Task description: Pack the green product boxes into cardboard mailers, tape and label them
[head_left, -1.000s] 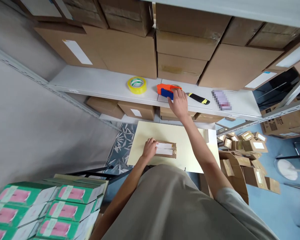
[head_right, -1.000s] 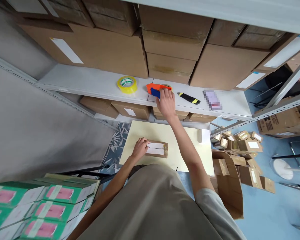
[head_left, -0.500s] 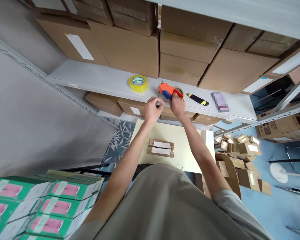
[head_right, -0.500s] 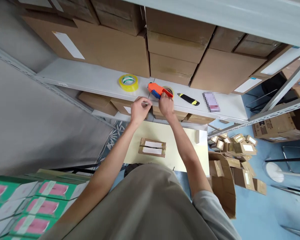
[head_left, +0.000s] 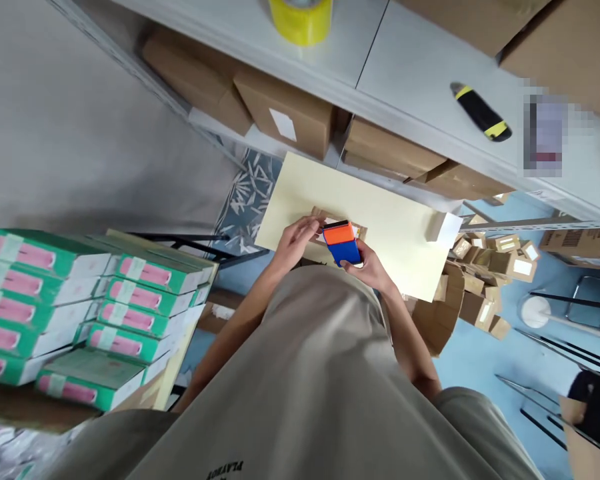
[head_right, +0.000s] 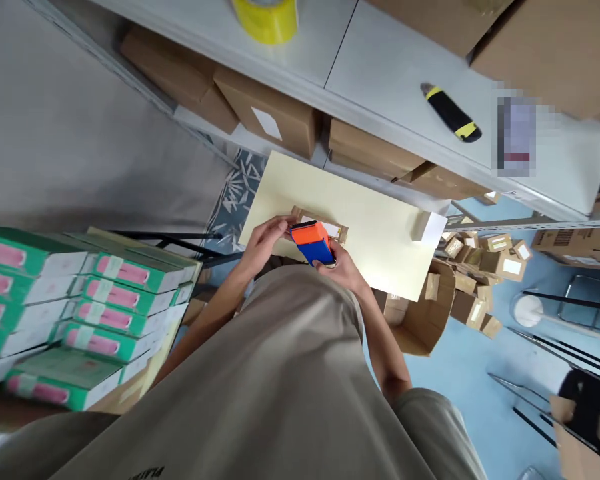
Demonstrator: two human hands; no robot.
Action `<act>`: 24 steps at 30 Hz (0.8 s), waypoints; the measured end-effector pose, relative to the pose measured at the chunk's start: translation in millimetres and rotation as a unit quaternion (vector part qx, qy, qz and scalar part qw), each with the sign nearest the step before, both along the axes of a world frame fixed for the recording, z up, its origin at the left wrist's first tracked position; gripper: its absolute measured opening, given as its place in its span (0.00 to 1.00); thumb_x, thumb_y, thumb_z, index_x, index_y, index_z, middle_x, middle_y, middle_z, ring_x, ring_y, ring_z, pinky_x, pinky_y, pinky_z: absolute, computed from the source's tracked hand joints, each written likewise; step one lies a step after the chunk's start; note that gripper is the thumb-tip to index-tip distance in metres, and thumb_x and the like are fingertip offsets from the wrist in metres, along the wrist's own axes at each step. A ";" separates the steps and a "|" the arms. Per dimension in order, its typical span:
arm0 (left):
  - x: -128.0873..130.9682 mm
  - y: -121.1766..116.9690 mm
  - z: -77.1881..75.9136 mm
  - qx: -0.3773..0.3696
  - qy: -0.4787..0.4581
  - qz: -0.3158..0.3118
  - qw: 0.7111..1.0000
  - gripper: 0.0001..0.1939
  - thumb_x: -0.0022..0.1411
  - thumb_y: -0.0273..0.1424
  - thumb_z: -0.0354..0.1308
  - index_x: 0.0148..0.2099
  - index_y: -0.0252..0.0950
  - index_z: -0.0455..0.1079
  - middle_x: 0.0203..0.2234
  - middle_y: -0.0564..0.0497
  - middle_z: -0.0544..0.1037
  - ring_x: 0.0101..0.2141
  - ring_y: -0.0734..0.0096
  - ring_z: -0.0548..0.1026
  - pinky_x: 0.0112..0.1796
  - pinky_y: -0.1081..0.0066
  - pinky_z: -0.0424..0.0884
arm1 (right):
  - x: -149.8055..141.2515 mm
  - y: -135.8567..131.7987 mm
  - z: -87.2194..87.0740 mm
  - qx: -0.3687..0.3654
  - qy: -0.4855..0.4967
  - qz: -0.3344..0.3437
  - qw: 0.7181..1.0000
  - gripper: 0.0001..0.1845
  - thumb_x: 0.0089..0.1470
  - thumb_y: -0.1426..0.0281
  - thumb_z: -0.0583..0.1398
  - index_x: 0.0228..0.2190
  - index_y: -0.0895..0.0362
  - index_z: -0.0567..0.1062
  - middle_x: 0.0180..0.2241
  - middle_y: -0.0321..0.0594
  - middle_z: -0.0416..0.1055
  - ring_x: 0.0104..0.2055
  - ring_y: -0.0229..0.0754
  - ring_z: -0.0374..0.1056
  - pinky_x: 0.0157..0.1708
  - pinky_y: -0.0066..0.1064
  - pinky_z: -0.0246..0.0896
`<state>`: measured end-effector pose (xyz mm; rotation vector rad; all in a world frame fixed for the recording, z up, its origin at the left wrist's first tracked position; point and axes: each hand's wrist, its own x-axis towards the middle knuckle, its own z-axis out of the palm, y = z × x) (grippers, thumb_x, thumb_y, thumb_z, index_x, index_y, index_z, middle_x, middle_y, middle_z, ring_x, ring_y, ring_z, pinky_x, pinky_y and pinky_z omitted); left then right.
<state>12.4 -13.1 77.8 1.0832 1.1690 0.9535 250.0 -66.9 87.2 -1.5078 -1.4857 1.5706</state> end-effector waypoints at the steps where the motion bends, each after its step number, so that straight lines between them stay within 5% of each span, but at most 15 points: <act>1: -5.3 1.3 4.7 -0.003 0.002 -0.016 1.000 0.28 0.73 0.58 0.64 0.53 0.37 0.84 0.49 0.41 0.89 0.50 0.53 0.87 0.49 0.60 0.85 | 1.2 -2.7 1.2 -0.003 -0.006 0.007 1.000 0.25 0.57 0.52 0.68 0.49 0.52 0.75 0.42 0.42 0.80 0.41 0.49 0.77 0.44 0.41 0.76; 6: -18.1 8.1 20.6 -0.023 0.030 -0.094 0.995 0.29 0.66 0.59 0.72 0.48 0.37 0.86 0.44 0.44 0.89 0.47 0.54 0.86 0.49 0.61 0.84 | 7.1 -4.4 4.7 0.011 -0.027 0.048 0.998 0.22 0.51 0.59 0.68 0.47 0.53 0.76 0.40 0.40 0.80 0.39 0.48 0.73 0.40 0.39 0.72; 14: -14.0 7.9 -1.0 -0.052 0.022 -0.098 0.994 0.21 0.65 0.51 0.74 0.40 0.37 0.82 0.33 0.48 0.85 0.33 0.65 0.81 0.37 0.66 0.79 | 13.1 5.5 12.1 0.026 -0.063 0.084 0.994 0.30 0.62 0.38 0.65 0.40 0.52 0.74 0.33 0.38 0.76 0.33 0.45 0.68 0.35 0.37 0.64; 24: -9.5 -20.6 -51.2 -0.027 0.096 0.140 0.985 0.24 0.66 0.57 0.70 0.38 0.40 0.77 0.29 0.51 0.81 0.32 0.67 0.77 0.36 0.69 0.75 | 35.1 25.4 35.0 -0.019 -0.146 0.185 0.972 0.34 0.68 0.32 0.59 0.33 0.50 0.70 0.26 0.35 0.70 0.28 0.44 0.66 0.31 0.36 0.56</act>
